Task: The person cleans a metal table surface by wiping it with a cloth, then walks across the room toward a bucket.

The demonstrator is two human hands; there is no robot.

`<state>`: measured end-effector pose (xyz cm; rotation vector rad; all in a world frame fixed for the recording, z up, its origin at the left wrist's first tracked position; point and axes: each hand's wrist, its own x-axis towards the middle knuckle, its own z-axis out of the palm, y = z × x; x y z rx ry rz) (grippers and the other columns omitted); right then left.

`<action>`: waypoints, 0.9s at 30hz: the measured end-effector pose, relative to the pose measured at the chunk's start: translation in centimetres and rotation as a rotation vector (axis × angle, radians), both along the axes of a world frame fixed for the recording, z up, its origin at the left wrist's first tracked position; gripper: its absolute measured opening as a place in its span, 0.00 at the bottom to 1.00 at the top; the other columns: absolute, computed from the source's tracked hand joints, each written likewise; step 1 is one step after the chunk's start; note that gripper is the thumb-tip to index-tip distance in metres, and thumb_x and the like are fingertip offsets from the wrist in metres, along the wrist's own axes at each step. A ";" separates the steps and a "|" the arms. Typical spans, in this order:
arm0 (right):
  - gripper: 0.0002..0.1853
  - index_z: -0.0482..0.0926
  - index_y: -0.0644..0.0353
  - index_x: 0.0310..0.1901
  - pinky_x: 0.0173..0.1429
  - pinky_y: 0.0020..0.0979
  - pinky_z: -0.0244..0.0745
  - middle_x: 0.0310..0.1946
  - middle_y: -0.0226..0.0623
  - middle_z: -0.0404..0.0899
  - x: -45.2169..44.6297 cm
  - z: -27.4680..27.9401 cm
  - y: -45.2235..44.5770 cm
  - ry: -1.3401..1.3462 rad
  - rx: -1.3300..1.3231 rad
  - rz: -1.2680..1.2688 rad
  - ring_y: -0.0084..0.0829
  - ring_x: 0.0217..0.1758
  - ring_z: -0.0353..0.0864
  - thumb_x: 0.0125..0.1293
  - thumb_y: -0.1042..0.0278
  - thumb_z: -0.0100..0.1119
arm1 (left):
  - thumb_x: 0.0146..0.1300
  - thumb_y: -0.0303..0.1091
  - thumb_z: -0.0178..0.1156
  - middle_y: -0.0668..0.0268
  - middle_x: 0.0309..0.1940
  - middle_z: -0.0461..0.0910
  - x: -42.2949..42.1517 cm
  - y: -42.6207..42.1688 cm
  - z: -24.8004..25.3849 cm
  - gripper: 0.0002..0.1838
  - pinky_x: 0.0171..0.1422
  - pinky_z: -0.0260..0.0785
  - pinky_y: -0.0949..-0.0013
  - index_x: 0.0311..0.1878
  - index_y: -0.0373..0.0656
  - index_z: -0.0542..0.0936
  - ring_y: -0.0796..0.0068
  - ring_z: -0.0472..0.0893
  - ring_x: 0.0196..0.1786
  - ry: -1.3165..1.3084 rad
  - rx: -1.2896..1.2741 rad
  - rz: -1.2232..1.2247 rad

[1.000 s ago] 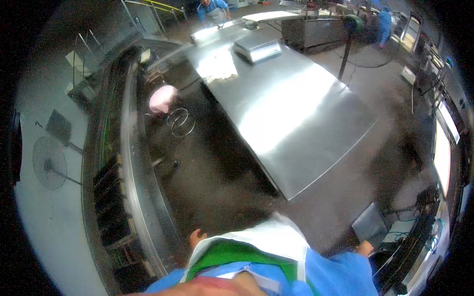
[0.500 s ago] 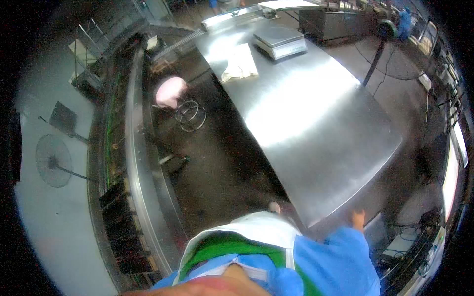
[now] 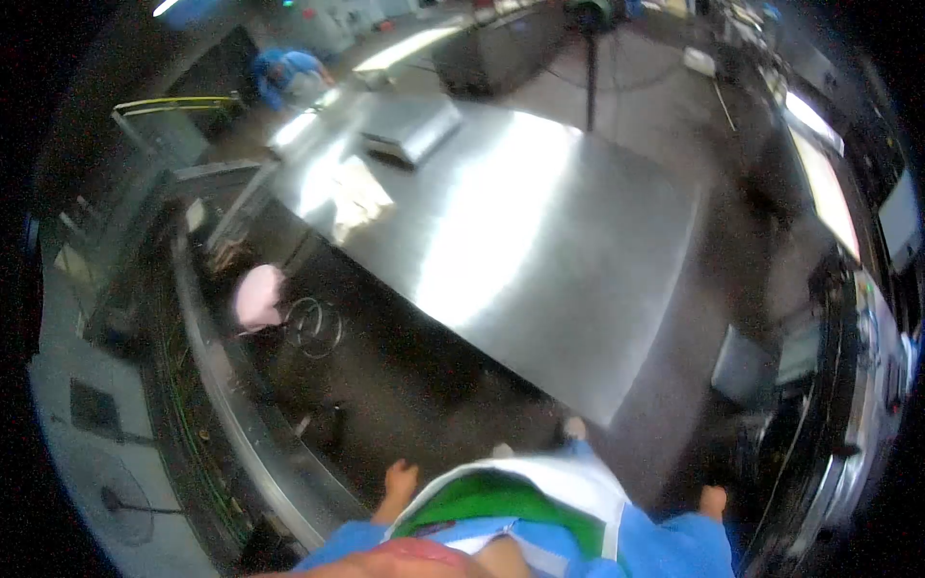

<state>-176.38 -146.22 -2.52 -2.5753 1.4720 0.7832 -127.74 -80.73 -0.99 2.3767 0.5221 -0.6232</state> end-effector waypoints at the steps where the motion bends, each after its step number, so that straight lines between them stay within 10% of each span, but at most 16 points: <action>1: 0.16 0.83 0.64 0.34 0.51 0.43 0.77 0.37 0.52 0.84 -1.7 -2.2 0.6 -0.205 -0.040 -0.120 0.52 0.44 0.82 0.56 0.59 0.58 | 0.57 0.46 0.65 0.46 0.60 0.74 2.0 -2.7 2.6 0.31 0.71 0.61 0.55 0.58 0.34 0.77 0.48 0.71 0.65 -0.013 0.115 -0.227; 7: 0.19 0.83 0.66 0.43 0.54 0.42 0.77 0.42 0.54 0.83 -0.1 5.7 3.0 -0.430 0.103 -0.487 0.51 0.50 0.82 0.54 0.60 0.65 | 0.57 0.45 0.66 0.54 0.67 0.67 4.9 -22.2 11.8 0.29 0.75 0.46 0.39 0.61 0.43 0.75 0.51 0.63 0.71 -0.630 0.078 -0.491; 18: 0.20 0.81 0.68 0.50 0.54 0.36 0.77 0.45 0.52 0.84 -5.0 11.0 -16.3 -0.538 0.104 -0.512 0.45 0.49 0.84 0.55 0.68 0.64 | 0.51 0.73 0.59 0.49 0.78 0.45 -1.1 -55.8 17.9 0.49 0.77 0.22 0.35 0.66 0.42 0.74 0.51 0.40 0.80 -0.243 0.363 -0.950; 27: 0.20 0.80 0.67 0.52 0.60 0.37 0.74 0.52 0.51 0.80 7.3 9.1 -33.4 -0.785 0.259 -0.562 0.45 0.53 0.81 0.59 0.66 0.64 | 0.54 0.57 0.66 0.48 0.75 0.53 1.5 -66.1 17.0 0.36 0.77 0.28 0.35 0.62 0.44 0.76 0.50 0.45 0.79 -0.340 0.454 -0.747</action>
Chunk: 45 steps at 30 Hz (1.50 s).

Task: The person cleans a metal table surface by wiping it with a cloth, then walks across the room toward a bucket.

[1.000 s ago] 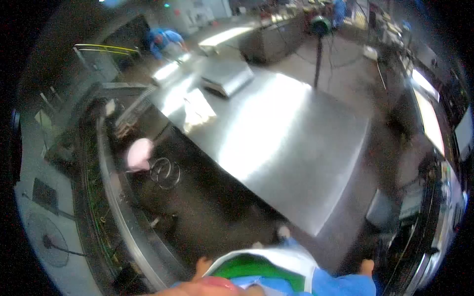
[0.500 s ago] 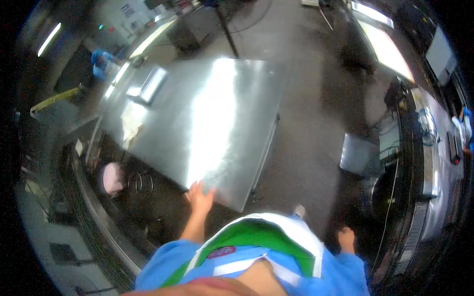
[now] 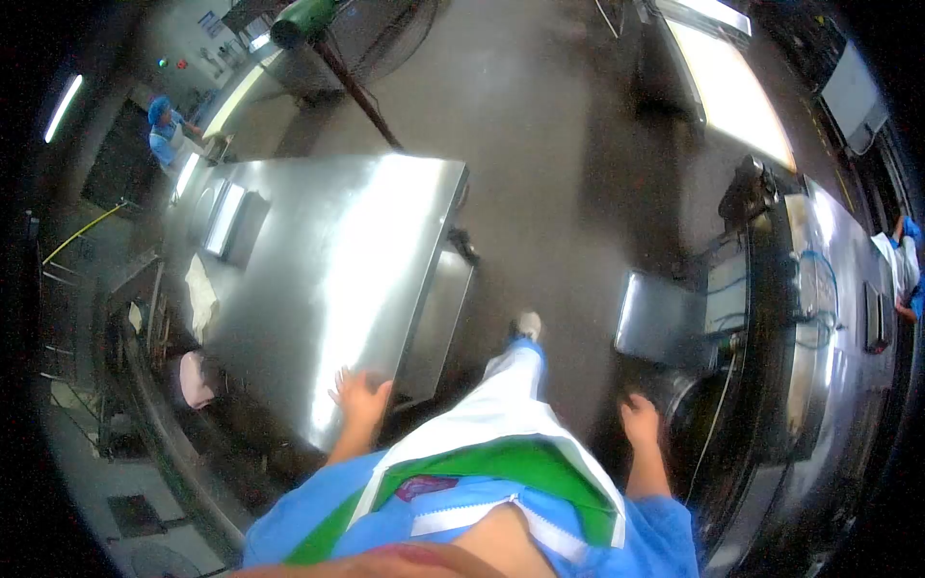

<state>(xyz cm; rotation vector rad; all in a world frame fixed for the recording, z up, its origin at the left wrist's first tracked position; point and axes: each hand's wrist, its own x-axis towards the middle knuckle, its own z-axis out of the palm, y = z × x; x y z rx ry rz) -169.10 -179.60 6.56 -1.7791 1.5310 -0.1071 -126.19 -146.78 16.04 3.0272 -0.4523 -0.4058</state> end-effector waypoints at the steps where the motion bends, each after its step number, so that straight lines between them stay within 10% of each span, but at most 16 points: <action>1: 0.20 0.80 0.68 0.51 0.60 0.36 0.74 0.50 0.52 0.81 1.4 -0.4 -2.4 -0.042 -0.014 0.016 0.43 0.54 0.82 0.59 0.66 0.64 | 0.54 0.57 0.66 0.48 0.75 0.53 1.2 -2.3 -0.7 0.36 0.77 0.28 0.35 0.62 0.44 0.76 0.50 0.45 0.79 -0.002 -0.001 0.004; 9: 0.15 0.84 0.67 0.44 0.50 0.36 0.78 0.38 0.51 0.85 6.8 -1.7 -20.6 0.077 -0.091 0.109 0.45 0.43 0.85 0.58 0.68 0.61 | 0.54 0.42 0.68 0.51 0.69 0.64 12.6 -29.2 -2.1 0.27 0.75 0.45 0.42 0.58 0.46 0.78 0.51 0.60 0.73 -0.176 -0.356 -0.245; 19: 0.12 0.84 0.67 0.35 0.22 0.29 0.67 0.19 0.34 0.78 27.7 3.7 -46.8 -0.060 -0.032 0.002 0.23 0.16 0.72 0.66 0.64 0.60 | 0.54 0.41 0.68 0.54 0.69 0.65 22.3 -57.6 -0.1 0.23 0.74 0.47 0.42 0.55 0.50 0.80 0.53 0.60 0.73 -0.128 -0.467 -0.497; 36: 0.14 0.85 0.59 0.42 0.49 0.41 0.77 0.39 0.45 0.84 80.2 11.2 -90.0 -0.290 -0.085 0.867 0.44 0.43 0.83 0.65 0.57 0.59 | 0.55 0.49 0.63 0.52 0.65 0.71 30.5 -70.1 -10.5 0.22 0.70 0.56 0.45 0.51 0.51 0.83 0.50 0.68 0.67 0.371 -0.069 0.661; 45: 0.17 0.84 0.53 0.47 0.53 0.41 0.77 0.43 0.42 0.84 95.5 3.9 -105.4 0.233 -0.114 1.201 0.45 0.48 0.82 0.65 0.54 0.55 | 0.56 0.48 0.63 0.51 0.64 0.71 45.2 -81.6 -17.6 0.24 0.71 0.58 0.49 0.54 0.48 0.82 0.51 0.68 0.68 0.334 -0.161 0.826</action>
